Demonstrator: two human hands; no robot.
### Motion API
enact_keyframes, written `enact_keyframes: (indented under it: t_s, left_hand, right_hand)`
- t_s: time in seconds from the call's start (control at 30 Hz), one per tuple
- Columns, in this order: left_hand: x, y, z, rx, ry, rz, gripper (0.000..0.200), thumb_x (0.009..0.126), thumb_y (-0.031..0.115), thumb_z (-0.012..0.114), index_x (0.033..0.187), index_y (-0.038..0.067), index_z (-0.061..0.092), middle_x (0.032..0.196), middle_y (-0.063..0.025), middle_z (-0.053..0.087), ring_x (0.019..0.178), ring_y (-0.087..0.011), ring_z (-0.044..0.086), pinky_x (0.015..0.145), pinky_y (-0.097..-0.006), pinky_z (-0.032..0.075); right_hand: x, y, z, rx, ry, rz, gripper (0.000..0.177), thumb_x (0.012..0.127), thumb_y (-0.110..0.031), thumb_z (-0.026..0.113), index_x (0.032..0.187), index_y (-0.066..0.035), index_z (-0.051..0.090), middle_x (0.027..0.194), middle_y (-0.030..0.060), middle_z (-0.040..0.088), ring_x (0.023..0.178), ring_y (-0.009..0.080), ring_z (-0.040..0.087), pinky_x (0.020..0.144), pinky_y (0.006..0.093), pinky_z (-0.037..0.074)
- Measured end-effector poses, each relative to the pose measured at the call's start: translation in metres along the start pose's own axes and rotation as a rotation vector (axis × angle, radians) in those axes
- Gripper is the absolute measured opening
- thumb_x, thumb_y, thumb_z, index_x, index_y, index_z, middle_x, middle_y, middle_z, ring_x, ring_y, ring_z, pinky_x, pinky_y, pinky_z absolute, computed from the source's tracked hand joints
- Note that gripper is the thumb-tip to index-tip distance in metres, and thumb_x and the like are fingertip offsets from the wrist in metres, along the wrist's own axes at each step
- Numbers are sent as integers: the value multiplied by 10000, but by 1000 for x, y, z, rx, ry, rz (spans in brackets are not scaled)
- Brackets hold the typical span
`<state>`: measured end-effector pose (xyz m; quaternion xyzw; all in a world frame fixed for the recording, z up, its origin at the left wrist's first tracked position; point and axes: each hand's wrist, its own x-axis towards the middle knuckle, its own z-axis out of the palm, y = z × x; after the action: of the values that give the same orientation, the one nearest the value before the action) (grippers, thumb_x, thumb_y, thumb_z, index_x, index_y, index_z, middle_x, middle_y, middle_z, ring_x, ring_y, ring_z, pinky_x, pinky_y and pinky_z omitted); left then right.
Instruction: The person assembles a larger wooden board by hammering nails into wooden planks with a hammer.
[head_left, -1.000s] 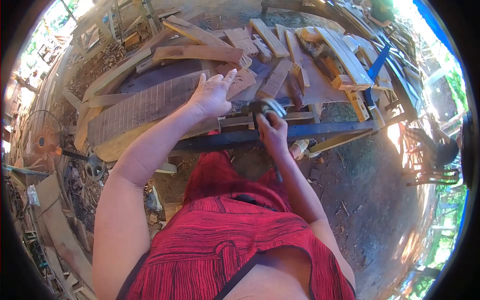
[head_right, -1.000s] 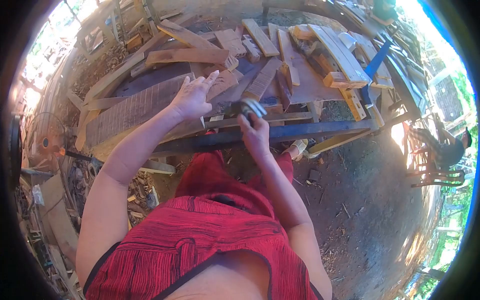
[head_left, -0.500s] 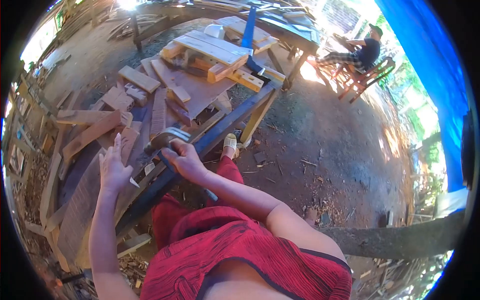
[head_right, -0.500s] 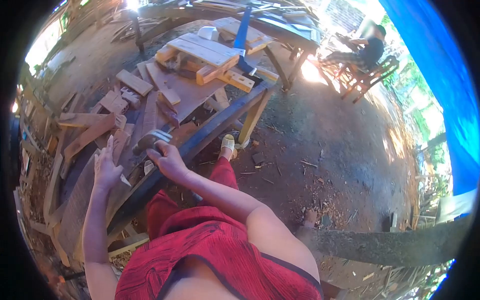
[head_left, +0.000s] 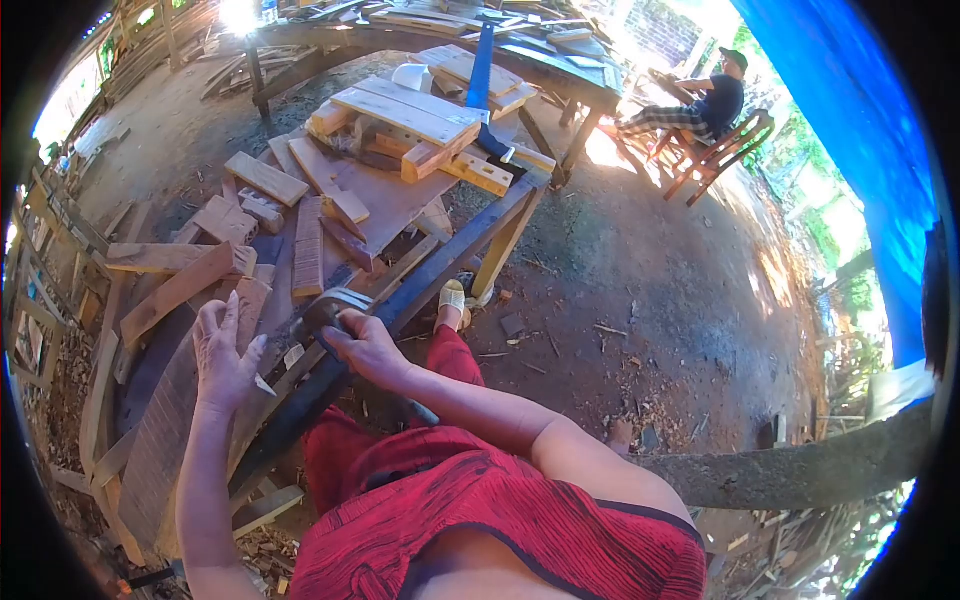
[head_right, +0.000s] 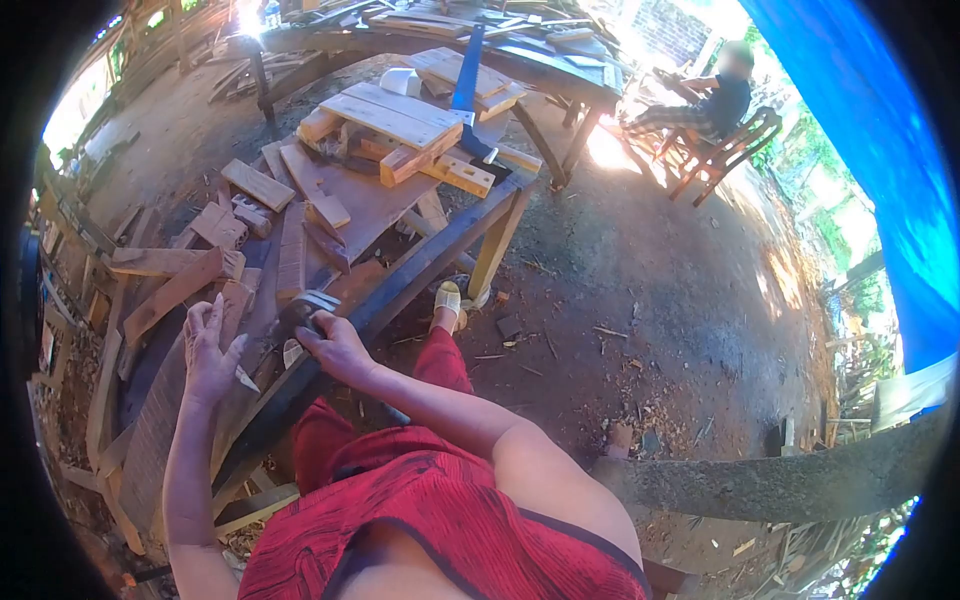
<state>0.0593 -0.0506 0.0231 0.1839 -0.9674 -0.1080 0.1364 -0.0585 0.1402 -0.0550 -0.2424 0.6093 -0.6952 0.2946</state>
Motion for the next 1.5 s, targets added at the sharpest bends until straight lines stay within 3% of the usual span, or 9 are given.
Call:
enact_keyframes:
  t_s: [0.23, 0.3, 0.4, 0.43, 0.5, 0.9, 1.03, 1.3, 1.5]
  left_hand:
    - [-6, -8, 7, -98, 128, 97, 548, 720, 160, 733, 1222, -7, 589, 1198, -157, 533, 1180, -337, 450, 1024, -428, 347]
    - [-7, -7, 7, 27, 195, 141, 507, 720, 158, 731, 1191, 12, 617, 1218, -158, 561, 1160, -334, 472, 1006, -442, 359]
    - [-9, 4, 1, 133, 202, 132, 476, 723, 159, 729, 1166, 15, 634, 1222, -161, 580, 1124, -336, 498, 1000, -459, 366]
    - [-9, 4, 2, 130, 203, 138, 476, 723, 159, 729, 1166, 15, 634, 1222, -161, 580, 1124, -336, 498, 1000, -459, 366]
    - [-8, 1, 2, 117, 199, 152, 479, 702, 117, 737, 1162, 25, 641, 1216, -151, 590, 1080, -321, 531, 962, -414, 410]
    - [-10, 5, 2, 33, 197, 171, 349, 716, 86, 729, 1050, 16, 657, 1108, -131, 632, 1022, -323, 571, 884, -405, 467]
    - [-10, -2, 7, 68, 204, 214, 354, 721, 80, 725, 1062, 18, 654, 1110, -137, 633, 1033, -330, 573, 892, -412, 466]
    - [-11, 2, 3, 113, 163, 263, 350, 747, 72, 670, 1087, -3, 637, 1133, -172, 618, 1042, -349, 560, 901, -420, 467]
    - [-11, 7, 0, 143, 135, 248, 413, 738, 67, 667, 1145, 4, 629, 1143, -160, 613, 1023, -339, 556, 890, -418, 467]
  right_hand:
    - [-23, 10, -44, -165, 6, -5, 246, 929, -273, 603, 988, -35, 598, 668, -39, 493, 547, 52, 454, 472, 228, 362]
    - [-34, 14, -58, -192, 63, 120, 269, 894, -207, 622, 1027, 26, 618, 799, 37, 614, 737, 98, 530, 666, 290, 450]
    - [-47, 23, -71, -92, 115, 109, 301, 891, -216, 631, 1040, 44, 608, 811, 42, 620, 735, 101, 533, 679, 294, 454]
    - [-51, 23, -73, -92, 121, 107, 301, 891, -216, 631, 1040, 44, 608, 811, 42, 620, 735, 101, 533, 679, 294, 454]
    - [-57, 21, -74, -140, 166, 72, 251, 916, -252, 626, 991, -13, 607, 687, -38, 545, 564, 49, 486, 486, 235, 374]
    - [-58, 30, -77, -66, 142, 60, 263, 908, -210, 637, 1042, 16, 618, 864, -2, 624, 755, 59, 519, 664, 232, 430]
    - [-59, 28, -76, -79, 153, 50, 266, 908, -213, 638, 1043, 16, 617, 865, 3, 623, 765, 56, 517, 671, 233, 428]
    - [-61, 26, -75, -118, 174, 40, 276, 894, -249, 659, 990, 6, 613, 727, -32, 554, 641, 54, 470, 549, 234, 377]
    - [-64, 24, -76, -175, 173, 50, 289, 896, -246, 657, 1001, 19, 611, 759, -22, 562, 680, 61, 484, 588, 248, 397]
